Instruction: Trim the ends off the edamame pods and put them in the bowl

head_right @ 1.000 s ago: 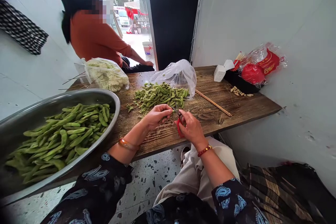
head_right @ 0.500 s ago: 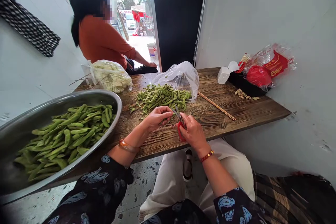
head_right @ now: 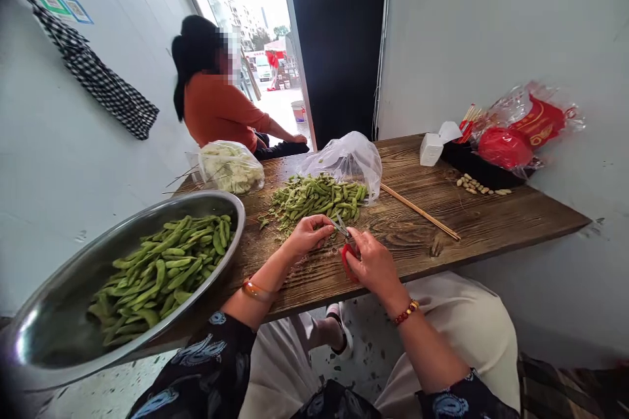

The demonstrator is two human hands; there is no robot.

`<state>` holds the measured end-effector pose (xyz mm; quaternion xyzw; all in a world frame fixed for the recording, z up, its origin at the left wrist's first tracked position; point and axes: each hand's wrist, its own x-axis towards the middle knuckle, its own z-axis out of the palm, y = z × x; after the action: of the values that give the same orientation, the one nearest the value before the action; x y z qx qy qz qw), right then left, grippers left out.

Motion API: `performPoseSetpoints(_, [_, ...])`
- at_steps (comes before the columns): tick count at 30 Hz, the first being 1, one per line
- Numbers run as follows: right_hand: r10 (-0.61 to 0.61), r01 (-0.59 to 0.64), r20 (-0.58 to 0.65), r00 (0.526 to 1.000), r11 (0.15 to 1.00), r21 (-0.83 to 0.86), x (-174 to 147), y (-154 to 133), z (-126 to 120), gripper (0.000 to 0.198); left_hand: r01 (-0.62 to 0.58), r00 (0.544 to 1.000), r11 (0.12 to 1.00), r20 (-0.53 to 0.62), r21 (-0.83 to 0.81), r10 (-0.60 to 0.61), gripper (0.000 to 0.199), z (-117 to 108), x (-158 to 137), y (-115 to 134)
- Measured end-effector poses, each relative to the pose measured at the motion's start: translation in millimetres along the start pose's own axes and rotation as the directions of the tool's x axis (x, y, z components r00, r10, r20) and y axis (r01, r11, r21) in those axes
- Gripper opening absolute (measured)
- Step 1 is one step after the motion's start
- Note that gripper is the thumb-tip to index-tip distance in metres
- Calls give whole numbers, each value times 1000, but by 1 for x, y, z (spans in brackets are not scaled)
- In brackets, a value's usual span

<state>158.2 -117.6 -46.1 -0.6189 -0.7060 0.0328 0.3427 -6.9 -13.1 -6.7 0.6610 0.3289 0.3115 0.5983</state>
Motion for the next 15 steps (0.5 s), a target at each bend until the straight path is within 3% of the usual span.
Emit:
performPoseSetpoints(8, [-48,51,-34,998,994,93,0,4,0,46,33,995,998,-93,55,-28,36,10,-12,14])
performPoseSetpoints(15, [-133,131,4,991,982,139,-2,6,-2,44,6,952,992,-303,-123,-43,39,35,-40,1])
